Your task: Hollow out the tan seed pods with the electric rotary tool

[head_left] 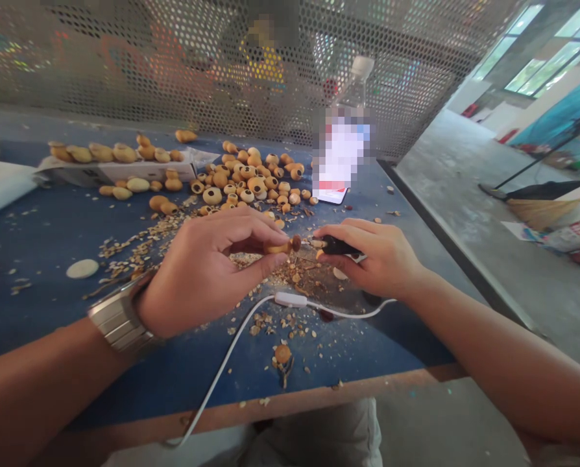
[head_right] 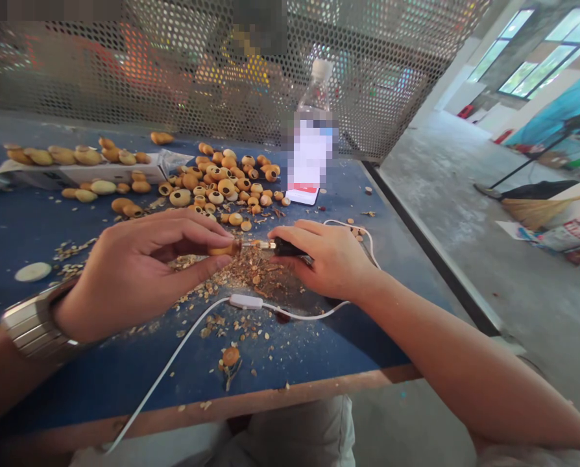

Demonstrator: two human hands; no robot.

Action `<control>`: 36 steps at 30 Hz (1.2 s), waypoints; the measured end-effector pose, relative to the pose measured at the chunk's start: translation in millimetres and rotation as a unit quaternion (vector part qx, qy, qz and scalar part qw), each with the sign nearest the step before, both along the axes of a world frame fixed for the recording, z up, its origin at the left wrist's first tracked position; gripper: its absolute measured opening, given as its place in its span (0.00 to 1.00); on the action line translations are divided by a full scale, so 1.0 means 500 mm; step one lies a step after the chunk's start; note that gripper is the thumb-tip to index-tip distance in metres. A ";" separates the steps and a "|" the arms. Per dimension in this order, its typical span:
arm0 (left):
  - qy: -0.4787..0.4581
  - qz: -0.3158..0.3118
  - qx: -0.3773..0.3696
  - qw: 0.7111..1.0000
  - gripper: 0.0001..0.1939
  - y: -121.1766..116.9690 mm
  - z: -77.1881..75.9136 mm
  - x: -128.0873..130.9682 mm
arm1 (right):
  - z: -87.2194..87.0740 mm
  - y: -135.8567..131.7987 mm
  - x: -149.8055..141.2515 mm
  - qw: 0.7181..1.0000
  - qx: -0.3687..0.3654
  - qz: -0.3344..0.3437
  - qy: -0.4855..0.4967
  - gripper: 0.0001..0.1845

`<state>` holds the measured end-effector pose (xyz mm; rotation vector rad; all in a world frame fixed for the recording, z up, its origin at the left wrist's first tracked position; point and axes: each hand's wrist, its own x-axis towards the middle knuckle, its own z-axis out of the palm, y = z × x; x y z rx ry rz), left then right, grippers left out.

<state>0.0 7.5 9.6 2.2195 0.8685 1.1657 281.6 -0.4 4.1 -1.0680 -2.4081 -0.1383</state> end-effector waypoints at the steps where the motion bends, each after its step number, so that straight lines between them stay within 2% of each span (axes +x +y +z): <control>1: 0.002 0.002 0.003 1.000 0.04 -0.001 0.001 0.000 | 0.000 0.000 0.000 1.000 0.000 -0.001 -0.001 0.19; 15: -0.004 -0.003 0.004 1.000 0.04 0.001 0.001 0.000 | 0.000 0.001 0.000 1.000 0.007 0.004 -0.005 0.18; 22: -0.031 -0.008 -0.043 0.999 0.04 0.002 -0.007 0.000 | 0.006 0.001 -0.004 0.999 0.012 -0.001 0.045 0.17; 29: 0.005 0.018 -0.038 0.999 0.06 -0.001 -0.005 -0.001 | 0.004 -0.001 -0.005 0.999 0.017 0.019 0.026 0.17; 36: 0.007 0.012 -0.049 0.999 0.07 -0.002 -0.005 -0.001 | 0.004 -0.002 -0.001 1.000 0.019 0.019 0.012 0.18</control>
